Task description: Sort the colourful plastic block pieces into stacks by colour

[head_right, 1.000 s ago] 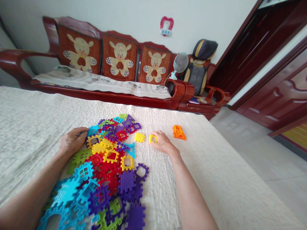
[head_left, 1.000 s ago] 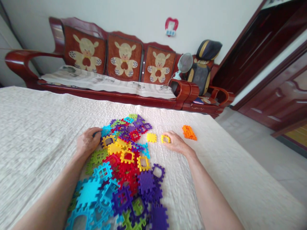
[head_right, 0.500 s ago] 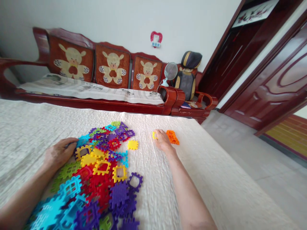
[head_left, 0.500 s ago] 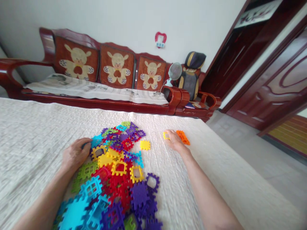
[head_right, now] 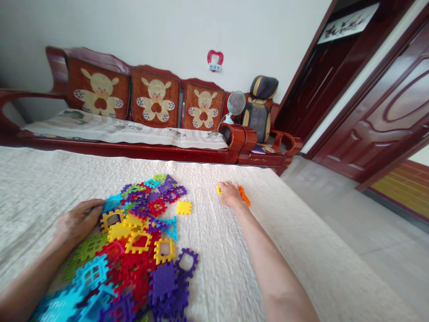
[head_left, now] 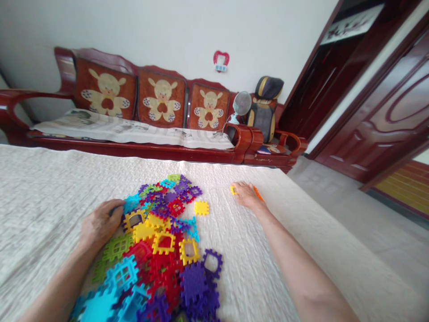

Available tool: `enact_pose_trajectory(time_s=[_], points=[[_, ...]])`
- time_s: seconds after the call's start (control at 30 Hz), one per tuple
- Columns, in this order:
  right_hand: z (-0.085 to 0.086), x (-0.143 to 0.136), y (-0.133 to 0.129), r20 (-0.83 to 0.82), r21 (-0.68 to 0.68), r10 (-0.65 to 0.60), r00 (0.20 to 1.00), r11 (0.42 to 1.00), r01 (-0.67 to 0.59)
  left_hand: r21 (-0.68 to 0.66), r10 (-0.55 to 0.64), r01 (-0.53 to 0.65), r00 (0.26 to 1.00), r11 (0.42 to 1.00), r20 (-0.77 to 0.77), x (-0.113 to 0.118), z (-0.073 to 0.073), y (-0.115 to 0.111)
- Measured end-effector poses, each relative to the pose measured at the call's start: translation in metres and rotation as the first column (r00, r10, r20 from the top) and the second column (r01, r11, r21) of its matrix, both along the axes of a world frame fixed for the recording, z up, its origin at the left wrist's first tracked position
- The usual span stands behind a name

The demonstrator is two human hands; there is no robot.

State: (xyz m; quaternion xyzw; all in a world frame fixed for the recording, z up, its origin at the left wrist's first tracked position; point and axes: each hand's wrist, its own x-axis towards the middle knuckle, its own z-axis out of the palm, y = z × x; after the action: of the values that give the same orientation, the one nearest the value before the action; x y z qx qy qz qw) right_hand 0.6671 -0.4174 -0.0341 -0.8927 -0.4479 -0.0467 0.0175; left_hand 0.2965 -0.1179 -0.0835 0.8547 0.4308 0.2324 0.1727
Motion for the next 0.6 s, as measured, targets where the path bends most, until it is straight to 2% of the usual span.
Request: enact_pose_trajectory(time_s=[0.1, 0.2, 0.27, 0.37, 0.47, 0.6], points=[[-0.001, 0.001, -0.002, -0.002, 0.003, 0.01, 1.0, 1.0, -0.01, 0.009, -0.005, 0.004, 1.0, 1.0, 0.008, -0.001, -0.001, 0.002], [-0.002, -0.012, 0.001, -0.013, 0.124, 0.083, 0.996, 0.989, -0.08, 0.006, -0.006, 0.006, 1.0, 1.0, 0.016, -0.002, -0.001, 0.001], [-0.004, -0.031, 0.008, -0.072, 0.267, 0.203, 0.977, 0.947, -0.177, -0.006, -0.01, 0.01, 1.0, 1.0, 0.002, -0.001, 0.0, 0.0], [-0.009, -0.067, 0.021, -0.173, 0.422, 0.424, 0.889, 0.847, -0.322, -0.001, -0.011, 0.011, 1.0, 1.0, -0.011, -0.001, 0.003, -0.003], [-0.019, -0.096, 0.031, -0.185, 0.454, 0.554, 0.812, 0.781, -0.429, -0.007, -0.001, 0.001, 1.0, 1.0, -0.009, 0.0, 0.004, -0.004], [-0.033, -0.106, 0.034, -0.162, 0.444, 0.542, 0.825, 0.786, -0.43, -0.018, 0.012, -0.012, 1.0, 1.0, -0.015, -0.001, 0.003, -0.002]])
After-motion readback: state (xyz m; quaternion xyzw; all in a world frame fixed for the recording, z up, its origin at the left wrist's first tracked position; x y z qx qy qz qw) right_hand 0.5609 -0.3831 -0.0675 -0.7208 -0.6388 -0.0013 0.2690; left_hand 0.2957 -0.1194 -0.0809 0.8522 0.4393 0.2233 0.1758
